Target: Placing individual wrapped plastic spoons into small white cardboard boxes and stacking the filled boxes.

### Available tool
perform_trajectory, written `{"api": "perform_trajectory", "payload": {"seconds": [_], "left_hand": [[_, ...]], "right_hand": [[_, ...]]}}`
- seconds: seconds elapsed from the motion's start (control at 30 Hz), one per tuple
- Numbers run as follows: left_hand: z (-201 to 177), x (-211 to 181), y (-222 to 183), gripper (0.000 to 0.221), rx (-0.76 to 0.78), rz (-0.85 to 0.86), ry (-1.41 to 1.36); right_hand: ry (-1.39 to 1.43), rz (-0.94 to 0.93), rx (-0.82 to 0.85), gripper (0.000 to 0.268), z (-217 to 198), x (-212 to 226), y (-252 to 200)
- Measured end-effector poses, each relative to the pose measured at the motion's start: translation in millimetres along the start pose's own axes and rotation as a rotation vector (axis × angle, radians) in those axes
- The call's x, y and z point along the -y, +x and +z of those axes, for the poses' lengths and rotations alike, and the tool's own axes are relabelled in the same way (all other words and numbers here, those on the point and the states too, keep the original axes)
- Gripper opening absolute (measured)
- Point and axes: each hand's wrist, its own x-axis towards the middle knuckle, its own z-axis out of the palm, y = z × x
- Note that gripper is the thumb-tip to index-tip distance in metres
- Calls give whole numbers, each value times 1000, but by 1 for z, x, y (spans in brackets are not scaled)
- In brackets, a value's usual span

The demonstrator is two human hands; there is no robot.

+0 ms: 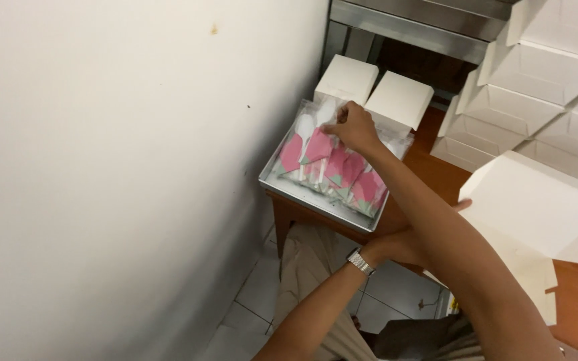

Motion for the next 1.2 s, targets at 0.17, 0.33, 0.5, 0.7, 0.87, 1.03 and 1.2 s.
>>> {"api": "perform_trajectory", "payload": {"seconds": [0.17,0.33,0.5,0.7,0.87,1.03,1.2], "left_hand": [[9,3,7,135,-11,-12,-11],[16,-2,13,133,27,-35,-8],[14,-39,9,141,31,-23,-51],[17,-30,14,136,36,58,-22],[19,-19,22,137,38,76,-10],[24,-4,23,151,-6,150,-29],[26,-11,23,157,-30,155,-17]], "right_hand": [[435,-25,-36,53,-18,7,-19],[722,-105,-28,56,-73,40,-61],[775,-224,-78,16,-161,47,-125],[614,-262,-336,21,-240,-8,-221],[212,-63,-391,34,-249,-40,-282],[-206,104,-110,50,-219,-63,-306],[-388,103,184,35,-220,-55,-303]]}}
